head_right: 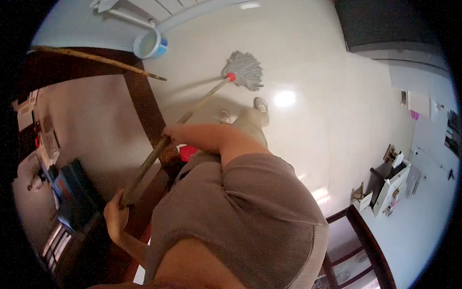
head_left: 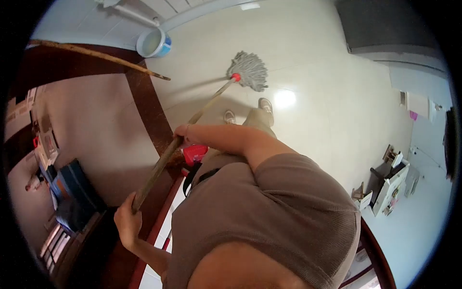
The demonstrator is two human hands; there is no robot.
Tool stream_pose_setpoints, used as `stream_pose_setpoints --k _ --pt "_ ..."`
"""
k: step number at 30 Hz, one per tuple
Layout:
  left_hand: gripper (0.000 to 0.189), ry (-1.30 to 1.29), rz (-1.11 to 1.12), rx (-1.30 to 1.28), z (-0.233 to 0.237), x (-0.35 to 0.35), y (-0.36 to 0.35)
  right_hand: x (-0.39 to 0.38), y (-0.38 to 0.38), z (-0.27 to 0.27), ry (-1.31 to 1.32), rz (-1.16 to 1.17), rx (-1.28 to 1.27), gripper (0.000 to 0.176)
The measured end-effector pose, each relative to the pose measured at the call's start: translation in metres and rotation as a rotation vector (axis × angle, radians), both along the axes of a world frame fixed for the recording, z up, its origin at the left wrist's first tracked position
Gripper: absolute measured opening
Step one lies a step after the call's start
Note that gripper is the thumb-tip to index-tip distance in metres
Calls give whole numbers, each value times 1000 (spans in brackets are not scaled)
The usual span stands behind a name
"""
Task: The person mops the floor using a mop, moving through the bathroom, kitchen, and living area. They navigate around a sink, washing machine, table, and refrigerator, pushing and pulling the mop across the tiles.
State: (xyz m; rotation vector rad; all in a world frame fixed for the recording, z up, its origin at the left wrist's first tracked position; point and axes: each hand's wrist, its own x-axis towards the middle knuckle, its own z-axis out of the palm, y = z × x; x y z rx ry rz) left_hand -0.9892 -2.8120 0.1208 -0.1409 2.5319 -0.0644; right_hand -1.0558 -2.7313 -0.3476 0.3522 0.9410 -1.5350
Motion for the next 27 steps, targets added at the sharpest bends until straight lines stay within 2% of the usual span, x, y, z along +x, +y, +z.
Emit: stream_pose_setpoints --k 1,2,5,9,11,13,15,18,20,22,24,26,27 --pt "47 38 27 -37 8 13 -9 7 -26 -18 556 269 -96 41" --pt "47 74 52 -77 14 23 -15 5 -36 8 559 283 -106 41" --pt "46 118 164 -142 23 42 -10 -15 -61 101 -595 -138 177 24" --pt "42 90 194 -144 4 45 4 -22 -78 96 -518 -166 83 16" --pt "42 89 191 -155 -9 50 2 -26 -93 68 -438 -35 160 9" --pt "41 88 178 -161 -20 48 -3 -22 -109 28 -350 -71 75 8" --pt "40 183 50 -108 -23 47 -12 -25 -104 25 -258 -109 -8 8" --pt "39 227 -62 -66 -21 25 -11 -46 -70 68 -171 -218 0 8" --pt "39 200 -74 -78 -14 0 8 -65 -47 83 -469 -499 -10 11" --pt "42 225 -198 -52 -13 -22 18 -78 -38 55 -388 -599 -77 13" --pt "44 199 -216 -4 -13 -46 32 -96 -19 32 -224 -646 -144 13" --pt "44 153 -315 -28 -14 -66 47 -100 33 56 -205 -778 -96 13" --pt "43 92 -310 -11 -12 -78 61 -105 60 68 -306 -872 -108 14"
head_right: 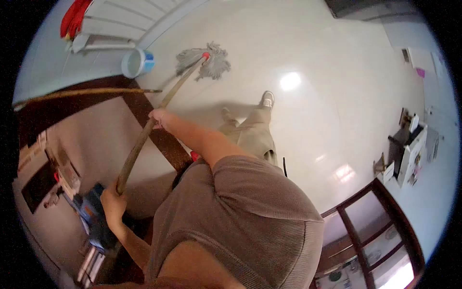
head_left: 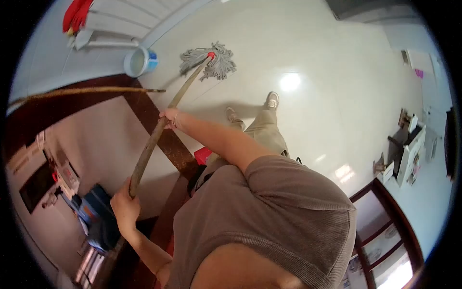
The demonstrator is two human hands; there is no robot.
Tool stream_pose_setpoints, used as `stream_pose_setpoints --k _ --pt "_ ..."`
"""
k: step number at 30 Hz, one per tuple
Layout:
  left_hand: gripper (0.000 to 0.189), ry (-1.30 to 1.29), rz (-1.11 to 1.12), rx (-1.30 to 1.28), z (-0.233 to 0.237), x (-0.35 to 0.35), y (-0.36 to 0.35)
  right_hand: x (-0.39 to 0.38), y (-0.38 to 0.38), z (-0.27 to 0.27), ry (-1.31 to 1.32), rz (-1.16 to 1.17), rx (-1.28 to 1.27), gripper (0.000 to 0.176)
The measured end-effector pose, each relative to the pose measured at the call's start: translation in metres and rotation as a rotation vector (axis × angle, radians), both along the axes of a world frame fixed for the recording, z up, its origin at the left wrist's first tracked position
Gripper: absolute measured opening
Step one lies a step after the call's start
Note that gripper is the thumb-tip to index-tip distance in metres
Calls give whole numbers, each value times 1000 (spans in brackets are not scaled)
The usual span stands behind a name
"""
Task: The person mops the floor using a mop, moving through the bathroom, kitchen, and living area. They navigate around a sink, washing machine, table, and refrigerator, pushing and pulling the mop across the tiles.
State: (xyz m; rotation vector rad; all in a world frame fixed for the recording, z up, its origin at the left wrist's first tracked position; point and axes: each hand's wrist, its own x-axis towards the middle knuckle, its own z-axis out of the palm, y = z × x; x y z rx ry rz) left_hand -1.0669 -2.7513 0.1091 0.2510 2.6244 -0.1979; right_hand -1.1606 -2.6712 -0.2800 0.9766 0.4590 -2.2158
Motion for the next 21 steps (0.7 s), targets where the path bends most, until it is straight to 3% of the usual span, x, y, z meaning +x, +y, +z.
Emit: stream_pose_setpoints --k 2,9,11,13,15,18,20,21 --pt "44 25 -108 40 -4 -15 33 0 61 26 -81 -132 28 15" --pt "45 -50 -399 101 -33 -52 173 25 243 -22 -91 -367 184 13" --pt "45 -82 -458 142 -44 -48 227 53 302 -20 -134 -573 158 9" --pt "46 -90 -608 141 -62 -42 277 85 364 -21 -163 -651 122 6" --pt "46 -133 -707 161 -91 -35 317 123 420 -55 -146 -633 173 4" --pt "44 -242 -859 161 -126 -9 381 190 489 -71 -240 -748 290 11" --pt "41 -287 -976 424 -161 10 404 238 526 -73 -330 -828 344 13" --pt "41 -311 -962 362 -164 24 423 261 538 -76 -369 -856 368 15"
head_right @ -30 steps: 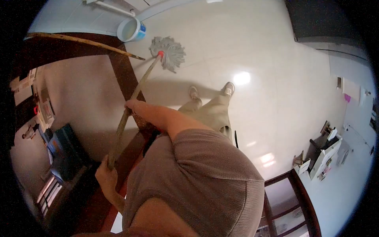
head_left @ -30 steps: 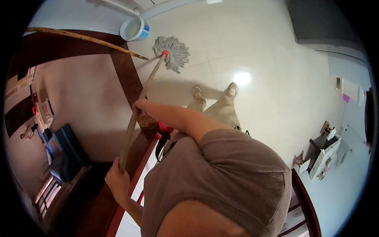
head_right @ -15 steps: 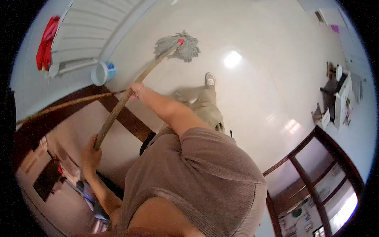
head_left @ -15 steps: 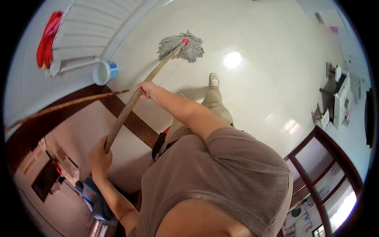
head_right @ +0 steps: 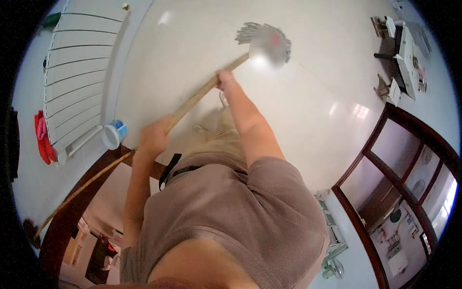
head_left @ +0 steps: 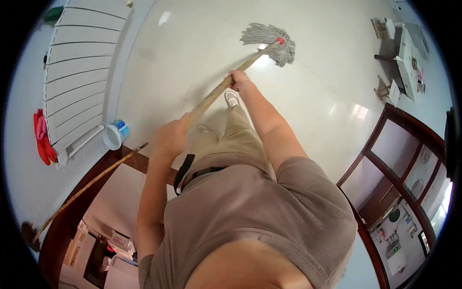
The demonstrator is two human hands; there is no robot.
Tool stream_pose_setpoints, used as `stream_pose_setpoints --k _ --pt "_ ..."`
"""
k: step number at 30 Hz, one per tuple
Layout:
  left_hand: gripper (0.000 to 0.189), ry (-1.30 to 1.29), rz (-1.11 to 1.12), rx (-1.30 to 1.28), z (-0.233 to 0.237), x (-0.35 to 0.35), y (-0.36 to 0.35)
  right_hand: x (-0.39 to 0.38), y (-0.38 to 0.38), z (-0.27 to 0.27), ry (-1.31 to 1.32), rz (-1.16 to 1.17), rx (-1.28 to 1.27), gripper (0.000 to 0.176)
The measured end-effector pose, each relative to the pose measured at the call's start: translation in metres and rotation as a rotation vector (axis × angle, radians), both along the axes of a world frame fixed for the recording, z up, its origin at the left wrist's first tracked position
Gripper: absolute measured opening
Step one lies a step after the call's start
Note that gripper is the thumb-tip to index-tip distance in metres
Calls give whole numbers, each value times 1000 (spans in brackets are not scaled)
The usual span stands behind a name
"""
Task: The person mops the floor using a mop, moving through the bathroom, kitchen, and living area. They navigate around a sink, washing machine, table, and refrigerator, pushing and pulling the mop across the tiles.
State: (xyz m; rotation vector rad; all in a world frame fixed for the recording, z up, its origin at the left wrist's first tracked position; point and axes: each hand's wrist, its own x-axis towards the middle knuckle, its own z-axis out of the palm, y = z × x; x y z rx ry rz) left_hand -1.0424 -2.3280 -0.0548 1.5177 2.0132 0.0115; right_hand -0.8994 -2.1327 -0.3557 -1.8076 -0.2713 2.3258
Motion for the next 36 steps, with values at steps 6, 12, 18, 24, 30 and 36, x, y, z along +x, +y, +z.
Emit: stream_pose_setpoints --k 6,12,18,24,30,36 --pt "41 -83 -158 -94 -17 36 38 73 16 15 -200 -57 10 18" --pt "49 -122 -158 -211 -3 -16 -3 38 -41 -21 -186 26 -128 17" --pt "47 61 -108 -184 30 -102 -109 -77 -138 8 -134 129 -167 9" --pt "45 181 122 -240 99 -172 -202 -206 -241 38 80 455 -323 18" --pt "50 296 168 -250 188 -205 -262 -306 -329 92 375 619 -504 26" --pt "52 488 247 -244 234 -197 -276 -368 -392 127 429 375 -572 21"
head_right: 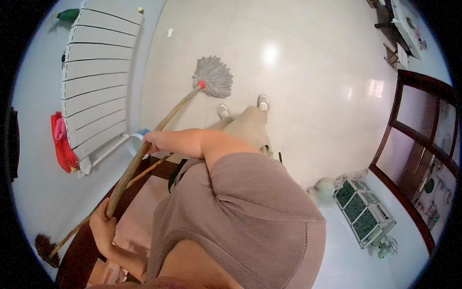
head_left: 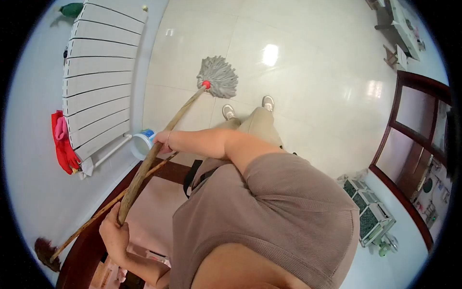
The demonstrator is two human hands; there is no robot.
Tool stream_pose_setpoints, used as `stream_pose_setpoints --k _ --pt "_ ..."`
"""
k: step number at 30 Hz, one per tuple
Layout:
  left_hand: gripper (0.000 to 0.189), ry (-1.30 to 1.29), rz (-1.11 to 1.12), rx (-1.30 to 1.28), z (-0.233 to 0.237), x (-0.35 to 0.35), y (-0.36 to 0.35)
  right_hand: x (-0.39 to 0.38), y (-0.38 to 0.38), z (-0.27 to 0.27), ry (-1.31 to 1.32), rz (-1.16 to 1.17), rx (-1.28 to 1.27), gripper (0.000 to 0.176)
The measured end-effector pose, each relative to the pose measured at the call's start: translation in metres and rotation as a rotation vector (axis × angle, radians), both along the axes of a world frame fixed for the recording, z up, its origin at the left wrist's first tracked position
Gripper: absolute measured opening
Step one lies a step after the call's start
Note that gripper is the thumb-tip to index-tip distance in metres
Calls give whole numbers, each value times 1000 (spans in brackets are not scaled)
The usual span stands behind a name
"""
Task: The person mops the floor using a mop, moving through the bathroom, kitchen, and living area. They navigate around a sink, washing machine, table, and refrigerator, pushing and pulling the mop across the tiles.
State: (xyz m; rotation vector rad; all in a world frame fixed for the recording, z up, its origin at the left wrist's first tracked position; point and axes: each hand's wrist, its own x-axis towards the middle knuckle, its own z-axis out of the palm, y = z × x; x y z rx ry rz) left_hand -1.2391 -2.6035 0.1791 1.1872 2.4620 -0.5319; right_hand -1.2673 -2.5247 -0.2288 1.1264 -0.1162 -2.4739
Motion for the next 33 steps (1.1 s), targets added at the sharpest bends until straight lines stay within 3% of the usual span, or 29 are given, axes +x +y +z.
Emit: stream_pose_setpoints --k 5,7,10,14,18,22,26,28,31,33 --pt "50 -76 53 58 -11 -9 17 -4 5 -23 166 -110 41 27" --pt "50 -95 34 76 -20 -5 31 11 29 -19 29 -348 -85 30" --pt "49 -110 -81 79 -44 -6 51 59 83 -3 -91 -435 16 26" --pt "50 -164 -210 67 -79 25 119 117 150 -48 -141 -745 17 27" --pt "48 -242 -340 78 -126 83 191 228 226 -64 -279 -947 226 28" --pt "48 -365 -491 70 -179 161 253 348 283 -102 -503 -882 541 33" --pt "52 -495 -612 -9 -237 251 286 460 309 -107 -806 -1085 548 28" --pt "55 -536 -611 -80 -260 301 290 511 308 -156 -940 -948 689 29" --pt "56 -650 -601 -130 -292 346 287 562 292 -117 -979 -910 689 30" --pt "56 -685 -608 -149 -295 351 284 575 283 -101 -1041 -715 696 31"
